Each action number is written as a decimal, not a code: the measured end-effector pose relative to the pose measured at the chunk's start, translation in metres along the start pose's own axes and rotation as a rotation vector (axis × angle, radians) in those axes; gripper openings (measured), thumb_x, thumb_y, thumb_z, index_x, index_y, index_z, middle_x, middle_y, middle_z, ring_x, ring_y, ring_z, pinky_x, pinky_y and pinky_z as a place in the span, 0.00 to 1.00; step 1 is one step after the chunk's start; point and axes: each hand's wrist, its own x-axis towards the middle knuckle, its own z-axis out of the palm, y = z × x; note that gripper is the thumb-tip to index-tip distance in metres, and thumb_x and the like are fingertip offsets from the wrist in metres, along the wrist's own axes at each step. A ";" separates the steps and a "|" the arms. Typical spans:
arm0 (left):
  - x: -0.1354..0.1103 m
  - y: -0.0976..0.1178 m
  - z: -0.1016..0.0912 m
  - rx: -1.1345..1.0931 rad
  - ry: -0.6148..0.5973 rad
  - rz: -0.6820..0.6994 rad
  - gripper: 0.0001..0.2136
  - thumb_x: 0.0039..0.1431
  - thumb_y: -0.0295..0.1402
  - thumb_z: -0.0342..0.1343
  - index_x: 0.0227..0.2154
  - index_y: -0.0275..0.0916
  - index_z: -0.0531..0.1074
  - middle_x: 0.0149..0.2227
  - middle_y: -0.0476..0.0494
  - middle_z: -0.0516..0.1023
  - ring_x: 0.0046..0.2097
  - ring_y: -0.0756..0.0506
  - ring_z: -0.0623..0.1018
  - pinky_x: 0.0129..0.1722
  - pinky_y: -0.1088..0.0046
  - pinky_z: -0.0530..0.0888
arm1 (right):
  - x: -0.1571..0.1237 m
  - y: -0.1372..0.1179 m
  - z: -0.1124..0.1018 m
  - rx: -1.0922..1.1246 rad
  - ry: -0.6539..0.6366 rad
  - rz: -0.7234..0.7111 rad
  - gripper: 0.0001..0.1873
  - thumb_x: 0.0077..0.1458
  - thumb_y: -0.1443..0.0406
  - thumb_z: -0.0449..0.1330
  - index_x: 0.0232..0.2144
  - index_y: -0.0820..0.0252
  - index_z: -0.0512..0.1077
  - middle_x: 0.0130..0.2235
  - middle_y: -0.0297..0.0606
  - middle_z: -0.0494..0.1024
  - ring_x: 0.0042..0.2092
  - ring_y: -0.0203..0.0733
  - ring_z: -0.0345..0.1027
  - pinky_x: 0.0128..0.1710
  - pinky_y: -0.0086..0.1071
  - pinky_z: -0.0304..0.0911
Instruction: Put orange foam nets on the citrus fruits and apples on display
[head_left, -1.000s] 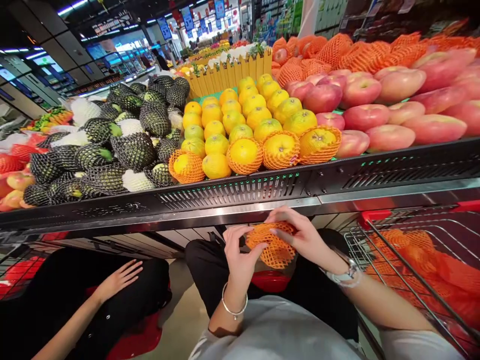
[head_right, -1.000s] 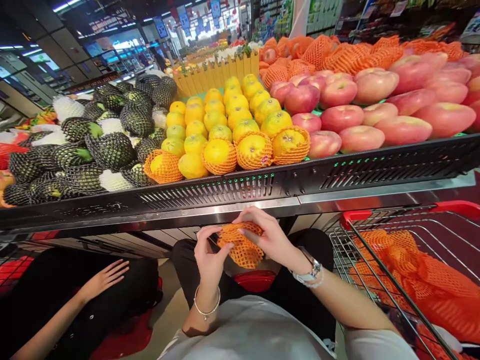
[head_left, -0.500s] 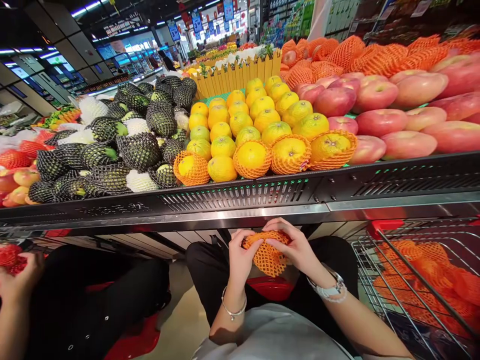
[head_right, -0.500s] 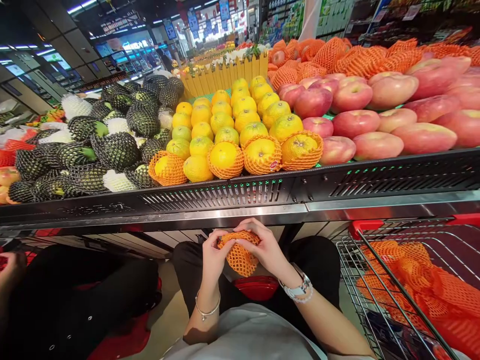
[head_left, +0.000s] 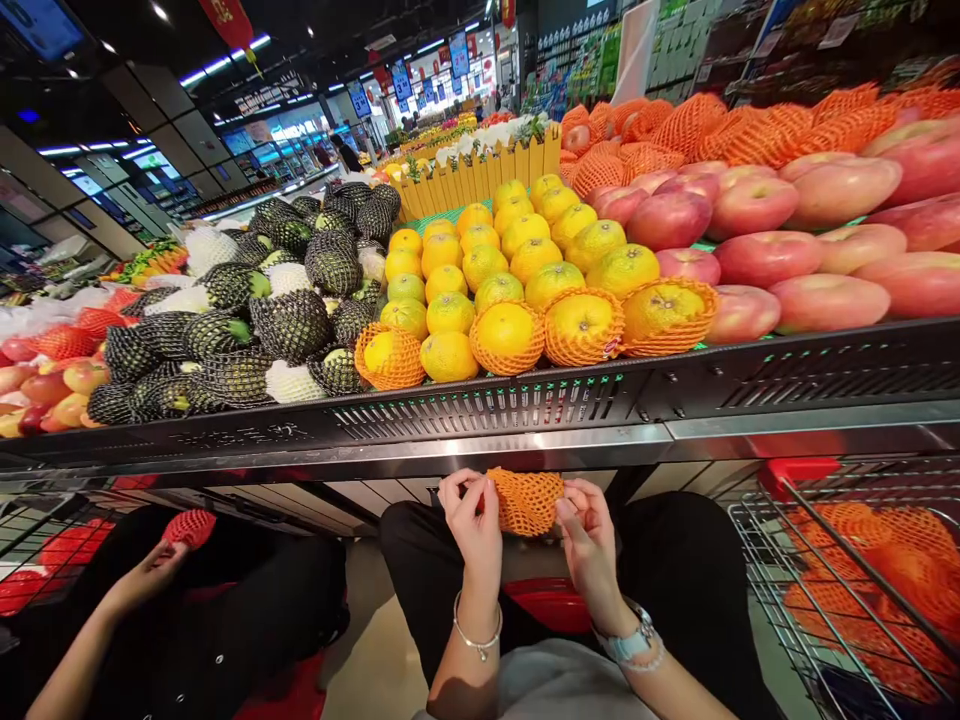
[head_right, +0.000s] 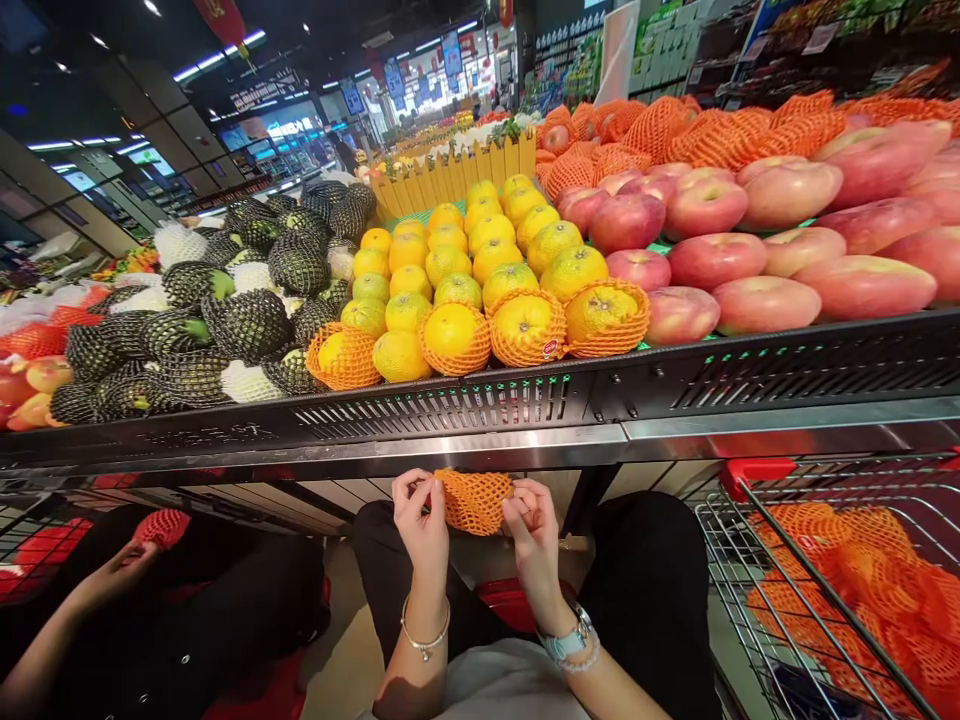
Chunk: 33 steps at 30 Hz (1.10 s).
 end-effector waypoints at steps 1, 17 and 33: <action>0.000 -0.001 0.001 0.022 -0.001 0.015 0.09 0.61 0.32 0.54 0.28 0.39 0.77 0.31 0.45 0.74 0.35 0.47 0.71 0.37 0.68 0.67 | 0.000 0.003 -0.001 0.017 -0.017 0.013 0.14 0.56 0.56 0.59 0.43 0.51 0.63 0.36 0.35 0.71 0.32 0.36 0.67 0.28 0.26 0.64; 0.001 0.003 0.003 -0.094 -0.038 0.170 0.06 0.61 0.28 0.52 0.32 0.39 0.74 0.36 0.42 0.77 0.40 0.45 0.77 0.46 0.60 0.74 | 0.000 0.024 -0.005 0.008 -0.189 0.080 0.14 0.41 0.59 0.69 0.34 0.54 0.78 0.37 0.41 0.81 0.38 0.49 0.77 0.43 0.44 0.74; 0.004 0.012 -0.016 -0.336 -0.778 0.063 0.16 0.61 0.40 0.53 0.22 0.38 0.76 0.21 0.46 0.74 0.26 0.47 0.73 0.29 0.72 0.71 | 0.014 -0.055 -0.023 -0.446 -0.582 -0.403 0.10 0.56 0.57 0.60 0.35 0.52 0.80 0.30 0.41 0.77 0.33 0.46 0.72 0.35 0.35 0.71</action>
